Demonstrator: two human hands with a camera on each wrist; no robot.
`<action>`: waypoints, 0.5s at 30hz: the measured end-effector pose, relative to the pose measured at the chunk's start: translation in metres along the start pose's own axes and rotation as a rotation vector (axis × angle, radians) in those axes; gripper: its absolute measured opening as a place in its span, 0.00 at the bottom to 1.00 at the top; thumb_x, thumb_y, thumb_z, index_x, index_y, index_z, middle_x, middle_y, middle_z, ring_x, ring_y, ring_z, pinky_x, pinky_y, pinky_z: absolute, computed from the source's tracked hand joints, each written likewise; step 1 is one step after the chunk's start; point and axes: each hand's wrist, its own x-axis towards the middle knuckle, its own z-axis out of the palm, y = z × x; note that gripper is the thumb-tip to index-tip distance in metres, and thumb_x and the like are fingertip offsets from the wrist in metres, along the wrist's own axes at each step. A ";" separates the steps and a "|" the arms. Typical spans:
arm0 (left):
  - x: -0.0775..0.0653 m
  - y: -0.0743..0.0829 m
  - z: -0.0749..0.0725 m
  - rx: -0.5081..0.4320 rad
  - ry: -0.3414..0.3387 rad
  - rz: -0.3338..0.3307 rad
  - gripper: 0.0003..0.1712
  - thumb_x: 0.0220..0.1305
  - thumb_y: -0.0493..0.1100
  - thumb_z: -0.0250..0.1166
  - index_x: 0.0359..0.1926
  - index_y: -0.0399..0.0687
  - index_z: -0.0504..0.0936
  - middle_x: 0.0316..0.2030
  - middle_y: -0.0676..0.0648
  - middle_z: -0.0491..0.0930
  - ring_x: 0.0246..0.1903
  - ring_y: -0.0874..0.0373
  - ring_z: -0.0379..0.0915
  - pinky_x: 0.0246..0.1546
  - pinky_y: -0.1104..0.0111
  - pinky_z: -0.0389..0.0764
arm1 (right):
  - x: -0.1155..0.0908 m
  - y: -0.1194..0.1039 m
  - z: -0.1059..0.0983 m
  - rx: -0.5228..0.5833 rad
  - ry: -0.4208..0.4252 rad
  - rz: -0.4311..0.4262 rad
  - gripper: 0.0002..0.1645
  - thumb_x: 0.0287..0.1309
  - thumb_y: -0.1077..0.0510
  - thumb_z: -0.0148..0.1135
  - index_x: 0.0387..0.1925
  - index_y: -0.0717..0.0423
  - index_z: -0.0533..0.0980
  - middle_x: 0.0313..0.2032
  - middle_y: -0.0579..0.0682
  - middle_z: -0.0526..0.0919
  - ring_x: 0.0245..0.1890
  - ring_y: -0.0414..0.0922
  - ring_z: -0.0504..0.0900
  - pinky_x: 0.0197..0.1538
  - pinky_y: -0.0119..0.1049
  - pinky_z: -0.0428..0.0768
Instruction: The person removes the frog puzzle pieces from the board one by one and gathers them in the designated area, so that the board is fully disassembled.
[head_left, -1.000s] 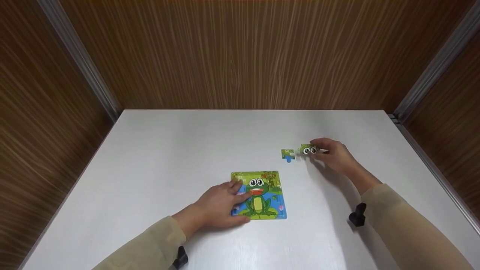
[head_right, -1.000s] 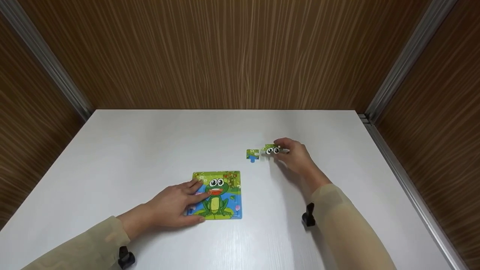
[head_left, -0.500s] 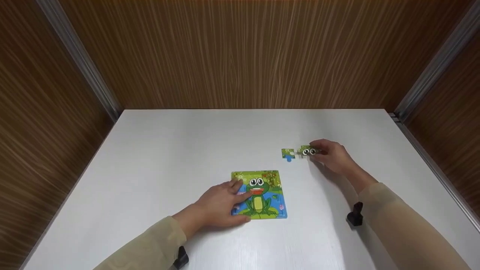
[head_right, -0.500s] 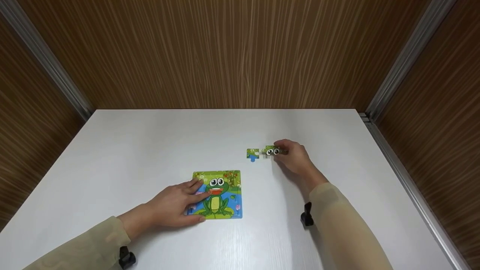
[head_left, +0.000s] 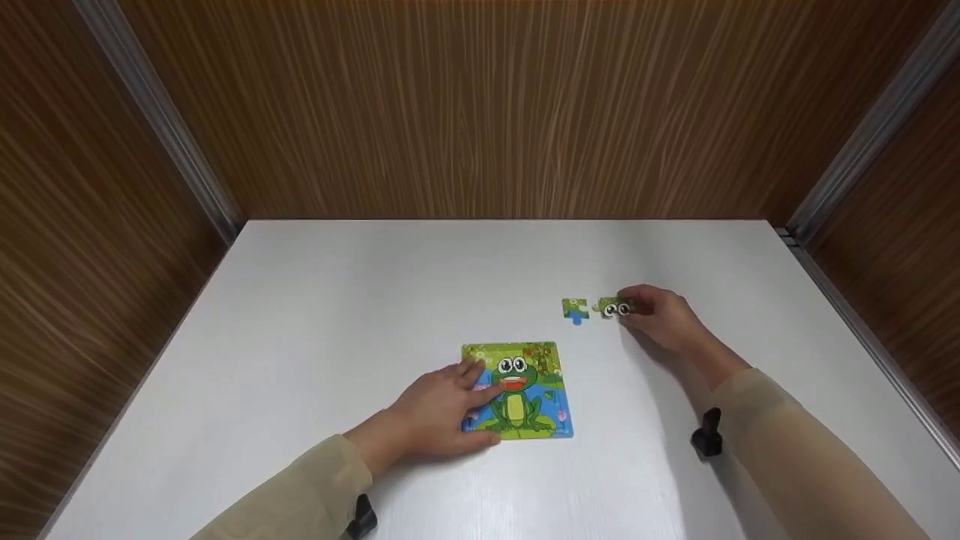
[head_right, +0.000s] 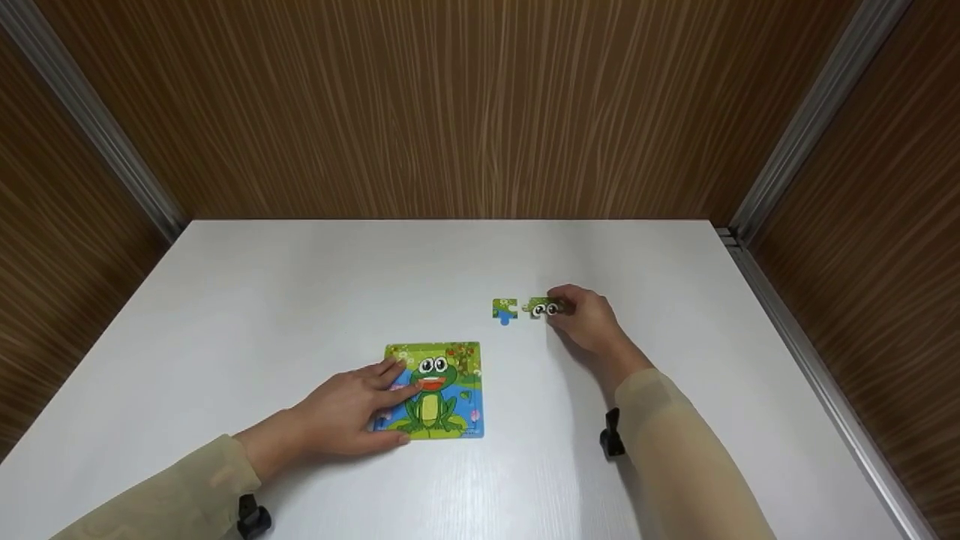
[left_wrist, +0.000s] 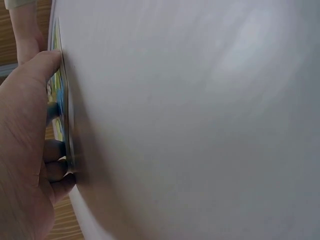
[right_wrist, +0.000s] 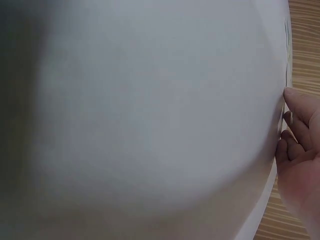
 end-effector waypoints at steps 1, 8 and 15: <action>0.000 0.000 0.000 -0.004 0.001 -0.002 0.45 0.72 0.76 0.51 0.81 0.62 0.67 0.77 0.33 0.62 0.78 0.37 0.58 0.73 0.49 0.68 | 0.000 0.001 0.000 0.002 -0.002 -0.001 0.28 0.71 0.62 0.67 0.69 0.59 0.75 0.65 0.60 0.80 0.68 0.57 0.76 0.71 0.54 0.73; 0.000 -0.001 0.001 -0.014 -0.001 -0.006 0.45 0.72 0.76 0.51 0.81 0.62 0.67 0.77 0.33 0.62 0.78 0.37 0.57 0.73 0.48 0.67 | 0.001 0.003 0.001 0.027 -0.017 0.012 0.29 0.72 0.60 0.66 0.71 0.59 0.73 0.66 0.59 0.79 0.69 0.57 0.74 0.74 0.54 0.70; 0.000 0.000 0.001 -0.004 0.011 0.000 0.45 0.72 0.76 0.50 0.80 0.60 0.69 0.77 0.33 0.63 0.78 0.38 0.58 0.73 0.49 0.69 | 0.000 0.002 0.000 0.019 -0.010 0.020 0.30 0.72 0.60 0.66 0.71 0.60 0.73 0.66 0.60 0.79 0.69 0.57 0.74 0.74 0.55 0.69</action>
